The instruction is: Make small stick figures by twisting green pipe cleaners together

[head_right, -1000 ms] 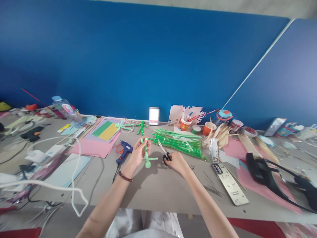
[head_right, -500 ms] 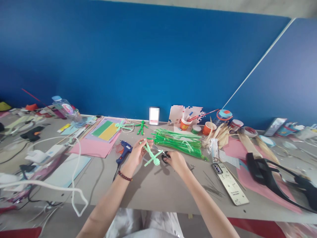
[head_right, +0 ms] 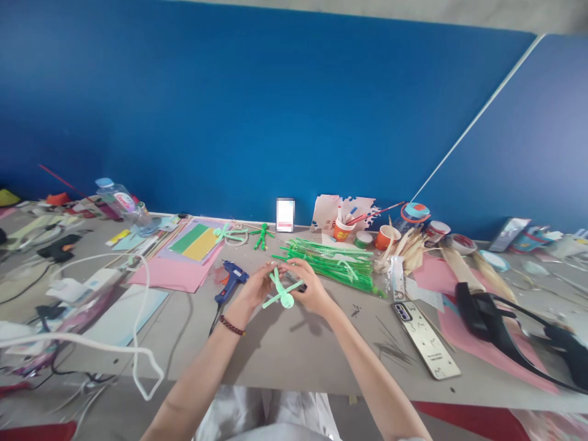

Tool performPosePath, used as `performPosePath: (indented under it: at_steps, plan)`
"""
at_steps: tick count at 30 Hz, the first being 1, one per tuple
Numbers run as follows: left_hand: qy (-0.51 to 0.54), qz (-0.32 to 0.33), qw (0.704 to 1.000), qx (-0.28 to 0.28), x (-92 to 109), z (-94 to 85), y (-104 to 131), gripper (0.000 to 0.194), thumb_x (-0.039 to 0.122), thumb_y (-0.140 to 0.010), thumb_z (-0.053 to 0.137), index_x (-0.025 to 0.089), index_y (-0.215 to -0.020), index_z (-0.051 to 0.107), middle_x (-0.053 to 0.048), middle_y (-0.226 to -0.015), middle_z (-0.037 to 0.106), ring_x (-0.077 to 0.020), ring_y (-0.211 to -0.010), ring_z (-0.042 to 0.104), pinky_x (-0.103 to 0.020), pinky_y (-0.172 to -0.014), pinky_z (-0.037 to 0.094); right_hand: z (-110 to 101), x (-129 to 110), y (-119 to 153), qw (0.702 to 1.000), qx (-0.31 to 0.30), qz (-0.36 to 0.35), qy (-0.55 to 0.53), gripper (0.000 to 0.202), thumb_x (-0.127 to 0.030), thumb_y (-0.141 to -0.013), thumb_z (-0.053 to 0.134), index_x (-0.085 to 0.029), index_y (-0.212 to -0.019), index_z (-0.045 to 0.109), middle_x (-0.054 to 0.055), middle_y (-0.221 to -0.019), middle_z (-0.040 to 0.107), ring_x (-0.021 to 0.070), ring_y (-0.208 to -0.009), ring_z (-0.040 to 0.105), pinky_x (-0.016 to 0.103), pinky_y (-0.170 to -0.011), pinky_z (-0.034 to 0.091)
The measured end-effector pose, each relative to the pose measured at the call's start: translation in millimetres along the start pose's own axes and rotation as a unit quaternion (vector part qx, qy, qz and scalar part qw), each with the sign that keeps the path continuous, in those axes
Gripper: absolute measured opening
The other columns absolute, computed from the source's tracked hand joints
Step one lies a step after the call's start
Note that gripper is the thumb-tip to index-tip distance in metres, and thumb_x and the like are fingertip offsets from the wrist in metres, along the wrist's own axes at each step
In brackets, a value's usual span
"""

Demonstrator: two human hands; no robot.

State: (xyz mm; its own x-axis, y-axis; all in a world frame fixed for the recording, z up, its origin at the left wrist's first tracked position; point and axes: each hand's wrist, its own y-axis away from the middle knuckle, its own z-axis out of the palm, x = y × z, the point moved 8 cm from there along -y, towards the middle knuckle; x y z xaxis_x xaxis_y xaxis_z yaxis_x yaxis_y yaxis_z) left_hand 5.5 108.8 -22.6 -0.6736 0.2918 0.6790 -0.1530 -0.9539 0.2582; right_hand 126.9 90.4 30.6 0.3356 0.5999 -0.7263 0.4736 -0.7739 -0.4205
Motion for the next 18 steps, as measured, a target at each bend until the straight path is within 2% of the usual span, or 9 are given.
performPosePath:
  at_steps: [4,7,9,11,13,15,18]
  plan:
    - [0.008,-0.053,0.998,0.015,-6.1,-1.0,1.4,0.002,0.012,-0.078,0.06,0.013,-0.076,0.061,-0.004,-0.074,0.07,-0.0122,-0.065,0.066,-0.02,-0.061,0.052,5.0,-6.1,-6.5,1.0,-0.011,-0.02,-0.006,0.045,-0.023,-0.073,0.065,-0.028,-0.118,0.06,0.009,-0.135,0.042,0.0285,-0.126,0.036,0.044,-0.105,0.03]
    - [-0.01,-0.078,0.997,-0.007,-10.7,1.8,2.9,0.006,0.018,-0.075,0.065,0.013,-0.078,0.062,-0.007,-0.082,0.071,-0.0136,-0.065,0.066,-0.022,-0.058,0.052,6.8,-11.1,-8.7,1.0,-0.009,-0.018,0.001,0.029,-0.028,-0.072,0.069,-0.03,-0.102,0.07,0.005,-0.139,0.038,0.0307,-0.129,0.03,0.047,-0.107,0.023]
    - [-0.035,-0.082,0.996,-0.029,-14.6,3.5,2.8,0.012,0.023,-0.071,0.069,0.014,-0.078,0.063,-0.007,-0.08,0.07,-0.0145,-0.062,0.064,-0.024,-0.055,0.051,7.3,-12.0,-10.8,0.999,-0.002,-0.01,-0.041,0.019,-0.032,-0.073,0.069,-0.029,-0.091,0.073,0.004,-0.136,0.043,0.0294,-0.127,0.035,0.045,-0.106,0.026]
    - [-0.067,-0.071,0.995,-0.028,-16.9,1.7,1.3,0.018,0.028,-0.068,0.071,0.016,-0.078,0.064,-0.005,-0.077,0.069,-0.0151,-0.061,0.064,-0.025,-0.055,0.051,4.3,-5.6,-13.3,0.993,0.034,0.022,-0.112,0.017,-0.037,-0.072,0.069,-0.026,-0.085,0.074,0.007,-0.121,0.056,0.0274,-0.115,0.048,0.042,-0.099,0.036]
    - [-0.108,-0.041,0.993,-0.004,-14.6,-2.3,0.0,0.021,0.033,-0.066,0.073,0.017,-0.078,0.065,-0.005,-0.077,0.069,-0.0164,-0.067,0.064,-0.026,-0.058,0.05,-1.3,10.9,-13.5,0.973,0.102,0.091,-0.188,0.021,-0.042,-0.069,0.07,-0.022,-0.078,0.073,0.007,-0.095,0.065,0.0247,-0.093,0.058,0.039,-0.085,0.045]
    - [-0.15,-0.007,0.989,0.002,-9.5,-1.1,0.9,0.023,0.038,-0.066,0.072,0.018,-0.078,0.067,-0.006,-0.08,0.07,-0.0181,-0.074,0.064,-0.026,-0.061,0.049,-4.5,29.7,-9.8,0.938,0.168,0.172,-0.251,0.027,-0.046,-0.065,0.072,-0.019,-0.07,0.071,0.005,-0.073,0.064,0.0208,-0.073,0.059,0.035,-0.071,0.048]
    - [-0.17,0.006,0.984,-0.054,-6.1,13.1,7.1,0.033,0.048,-0.07,0.066,0.016,-0.077,0.071,-0.009,-0.076,0.07,-0.02,-0.073,0.064,-0.028,-0.065,0.049,-2.0,45.0,-4.2,0.898,0.203,0.245,-0.304,0.031,-0.046,-0.061,0.074,-0.017,-0.068,0.068,0.002,-0.062,0.06,0.0158,-0.06,0.055,0.029,-0.059,0.046]
